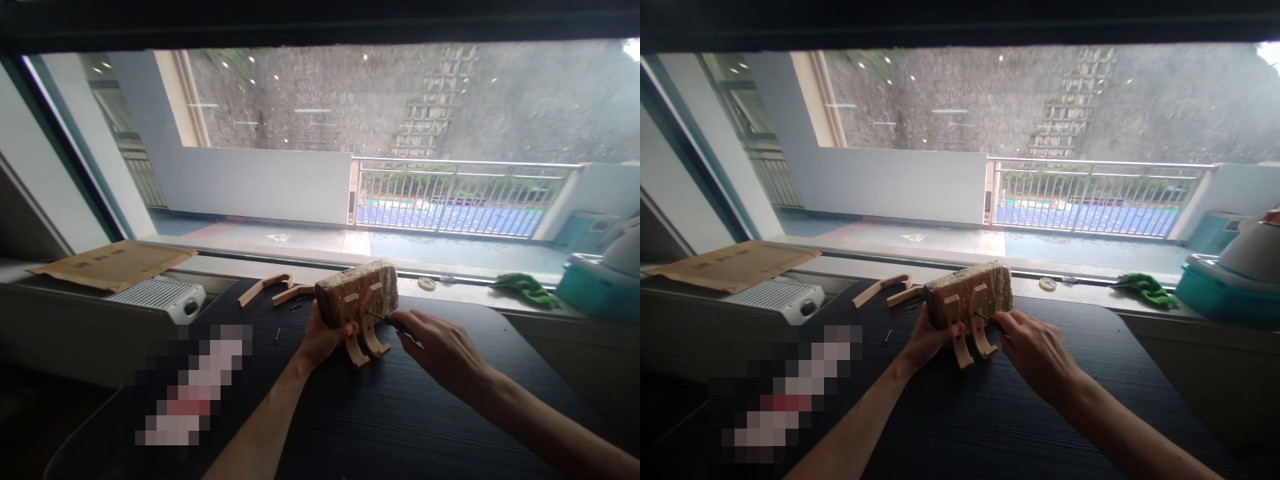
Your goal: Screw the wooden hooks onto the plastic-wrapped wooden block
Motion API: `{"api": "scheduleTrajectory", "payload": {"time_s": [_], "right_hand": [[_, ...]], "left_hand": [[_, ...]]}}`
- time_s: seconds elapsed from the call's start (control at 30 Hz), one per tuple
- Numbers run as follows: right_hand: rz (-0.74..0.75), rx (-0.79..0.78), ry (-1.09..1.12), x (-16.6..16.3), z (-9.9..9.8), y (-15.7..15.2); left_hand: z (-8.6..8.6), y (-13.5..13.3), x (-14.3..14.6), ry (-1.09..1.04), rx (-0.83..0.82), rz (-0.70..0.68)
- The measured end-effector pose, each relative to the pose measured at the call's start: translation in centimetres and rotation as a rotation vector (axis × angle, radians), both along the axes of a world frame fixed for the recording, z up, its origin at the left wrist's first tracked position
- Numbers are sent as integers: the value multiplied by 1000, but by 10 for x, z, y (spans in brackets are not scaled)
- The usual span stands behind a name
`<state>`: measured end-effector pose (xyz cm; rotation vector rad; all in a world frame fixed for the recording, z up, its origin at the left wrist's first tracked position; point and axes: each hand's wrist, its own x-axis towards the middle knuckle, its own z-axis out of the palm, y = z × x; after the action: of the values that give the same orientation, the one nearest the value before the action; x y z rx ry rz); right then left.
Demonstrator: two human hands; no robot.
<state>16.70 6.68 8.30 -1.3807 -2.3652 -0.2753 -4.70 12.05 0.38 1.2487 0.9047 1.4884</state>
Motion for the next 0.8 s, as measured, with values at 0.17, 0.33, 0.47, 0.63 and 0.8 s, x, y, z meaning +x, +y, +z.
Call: {"api": "scheduleTrajectory", "payload": {"time_s": [0.17, 0.33, 0.47, 0.63, 0.8], "right_hand": [[169, 204, -263, 2, -4, 5], [28, 27, 181, -3, -31, 5], [-165, -265, 588, -9, -38, 0], [-148, -284, 379, -4, -23, -3], [76, 128, -116, 0, -5, 0]], "left_hand": [[2, 0, 1, -17, -4, 2], [3, 0, 2, -22, -8, 9], [3, 0, 2, -2, -12, 12], [5, -1, 1, 28, -24, 42], [8, -2, 1, 26, -39, 63]]}}
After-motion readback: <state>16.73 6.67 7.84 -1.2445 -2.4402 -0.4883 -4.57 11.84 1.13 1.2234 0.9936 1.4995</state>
